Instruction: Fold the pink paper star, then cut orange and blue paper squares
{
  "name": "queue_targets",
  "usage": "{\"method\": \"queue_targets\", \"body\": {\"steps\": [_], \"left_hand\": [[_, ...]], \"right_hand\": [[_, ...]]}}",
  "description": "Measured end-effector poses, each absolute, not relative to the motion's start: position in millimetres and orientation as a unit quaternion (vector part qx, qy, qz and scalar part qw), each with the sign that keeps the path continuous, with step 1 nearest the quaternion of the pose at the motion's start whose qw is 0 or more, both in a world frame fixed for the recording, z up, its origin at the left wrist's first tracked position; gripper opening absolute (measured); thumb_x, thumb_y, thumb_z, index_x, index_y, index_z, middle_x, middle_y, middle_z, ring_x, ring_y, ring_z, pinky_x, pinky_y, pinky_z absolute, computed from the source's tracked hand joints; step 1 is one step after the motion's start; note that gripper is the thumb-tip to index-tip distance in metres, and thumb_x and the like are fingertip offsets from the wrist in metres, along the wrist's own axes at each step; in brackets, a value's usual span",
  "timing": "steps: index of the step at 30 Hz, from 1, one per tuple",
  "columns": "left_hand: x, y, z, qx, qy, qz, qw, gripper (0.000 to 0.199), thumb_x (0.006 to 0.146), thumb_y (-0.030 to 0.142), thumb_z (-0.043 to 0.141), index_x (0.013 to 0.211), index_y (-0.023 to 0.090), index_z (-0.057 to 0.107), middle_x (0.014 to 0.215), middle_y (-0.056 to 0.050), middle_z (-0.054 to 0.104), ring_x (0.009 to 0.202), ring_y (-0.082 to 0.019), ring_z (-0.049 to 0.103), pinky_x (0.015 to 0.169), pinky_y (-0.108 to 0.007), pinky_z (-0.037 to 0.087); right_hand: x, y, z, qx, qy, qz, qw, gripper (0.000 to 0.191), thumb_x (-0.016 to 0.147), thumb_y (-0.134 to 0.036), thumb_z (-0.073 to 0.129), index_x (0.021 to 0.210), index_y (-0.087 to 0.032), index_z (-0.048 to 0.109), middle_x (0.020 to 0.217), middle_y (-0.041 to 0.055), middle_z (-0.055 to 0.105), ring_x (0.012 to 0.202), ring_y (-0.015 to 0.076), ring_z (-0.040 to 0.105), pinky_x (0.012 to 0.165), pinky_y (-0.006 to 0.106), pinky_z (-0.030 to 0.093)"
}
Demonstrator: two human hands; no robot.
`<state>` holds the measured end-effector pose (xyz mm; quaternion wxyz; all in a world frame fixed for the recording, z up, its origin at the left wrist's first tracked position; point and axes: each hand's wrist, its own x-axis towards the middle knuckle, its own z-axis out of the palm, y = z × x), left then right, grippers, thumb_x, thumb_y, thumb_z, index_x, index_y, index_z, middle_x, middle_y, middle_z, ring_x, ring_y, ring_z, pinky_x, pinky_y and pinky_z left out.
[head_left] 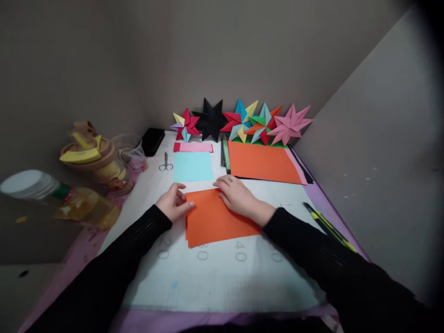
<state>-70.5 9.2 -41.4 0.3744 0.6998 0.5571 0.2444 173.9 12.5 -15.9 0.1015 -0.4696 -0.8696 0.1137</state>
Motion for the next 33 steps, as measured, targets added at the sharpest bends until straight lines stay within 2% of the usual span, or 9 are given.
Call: {"method": "queue_targets", "body": {"steps": [4,6,9,15,20,24,27,30,33], "left_hand": [[-66.0,8.0,-52.1,0.654,0.551,0.271,0.441,0.050,0.065,0.035,0.068,0.104,0.021,0.039,0.060,0.010,0.050,0.047,-0.011,0.050,0.050,-0.024,0.038],[-64.0,7.8,-51.6,0.636,0.552,0.285,0.457,0.046,0.066,0.032,0.068,0.102,0.021,0.041,0.057,0.010,0.049,0.046,-0.011,0.050,0.049,-0.023,0.037],[-62.5,7.6,-51.8,0.633,0.566,0.303,0.433,0.040,0.068,0.030,0.066,0.100,0.022,0.044,0.057,0.010,0.051,0.046,-0.011,0.049,0.049,-0.023,0.037],[-66.4,10.4,-54.8,0.683,0.566,0.278,0.368,0.038,0.072,0.033,0.061,0.104,0.021,0.044,0.065,0.005,0.059,0.056,-0.013,0.054,0.058,-0.026,0.041],[-73.3,8.6,-51.6,0.730,0.504,0.211,0.409,0.066,0.070,0.034,0.064,0.128,0.017,0.037,0.068,0.002,0.065,0.061,-0.016,0.059,0.062,-0.027,0.043],[-74.9,4.5,-48.8,0.751,0.455,0.202,0.434,0.088,0.073,0.032,0.063,0.146,0.017,0.015,0.079,-0.002,0.072,0.076,-0.019,0.066,0.072,-0.029,0.046],[-71.1,3.0,-48.8,0.752,0.456,0.194,0.434,0.089,0.076,0.030,0.061,0.148,0.018,0.009,0.080,-0.002,0.072,0.076,-0.019,0.067,0.073,-0.029,0.047],[-64.2,1.8,-49.2,0.742,0.501,0.188,0.404,0.087,0.076,0.031,0.061,0.148,0.018,0.014,0.076,-0.001,0.072,0.074,-0.020,0.067,0.070,-0.029,0.047],[-57.3,-1.3,-48.2,0.729,0.540,0.193,0.374,0.082,0.075,0.032,0.061,0.146,0.019,0.021,0.076,-0.001,0.071,0.071,-0.019,0.066,0.069,-0.028,0.047]], "right_hand": [[172.6,-45.3,-25.7,-0.411,-0.902,0.109,0.078,0.052,0.087,-0.027,0.051,0.137,-0.015,0.040,0.147,0.0123,0.035,0.139,0.0299,0.018,0.110,0.051,0.025],[170.4,-65.7,-33.6,-0.396,-0.909,0.118,0.060,0.061,0.086,-0.036,0.055,0.141,-0.018,0.034,0.150,0.0118,0.028,0.140,0.0325,0.013,0.109,0.056,0.024],[167.2,-77.3,-45.9,-0.384,-0.915,0.111,0.061,0.059,0.087,-0.032,0.054,0.141,-0.022,0.033,0.150,0.0103,0.027,0.141,0.0332,0.012,0.108,0.061,0.023],[167.4,-69.9,-58.5,-0.401,-0.906,0.115,0.070,0.051,0.090,-0.028,0.048,0.139,-0.023,0.037,0.149,0.0104,0.030,0.140,0.0326,0.017,0.106,0.061,0.027],[169.7,-67.7,-62.8,-0.416,-0.900,0.115,0.062,0.049,0.091,-0.028,0.044,0.139,-0.021,0.037,0.149,0.0104,0.031,0.139,0.0329,0.019,0.107,0.060,0.027],[171.9,-64.4,-68.3,-0.436,-0.891,0.103,0.071,0.046,0.091,-0.024,0.044,0.136,-0.022,0.041,0.147,0.0102,0.035,0.138,0.0340,0.021,0.105,0.063,0.026],[174.2,-62.8,-69.4,-0.446,-0.885,0.083,0.102,0.042,0.091,-0.021,0.043,0.133,-0.022,0.046,0.144,0.0112,0.039,0.137,0.0344,0.025,0.103,0.064,0.029],[176.8,-65.9,-64.4,-0.436,-0.884,0.042,0.161,0.035,0.091,-0.022,0.044,0.125,-0.020,0.052,0.139,0.0120,0.046,0.134,0.0344,0.031,0.102,0.060,0.032],[178.8,-72.9,-57.0,-0.387,-0.896,0.031,0.215,0.027,0.089,-0.018,0.047,0.112,-0.023,0.060,0.122,0.0092,0.060,0.119,0.0284,0.049,0.098,0.050,0.040]]}}
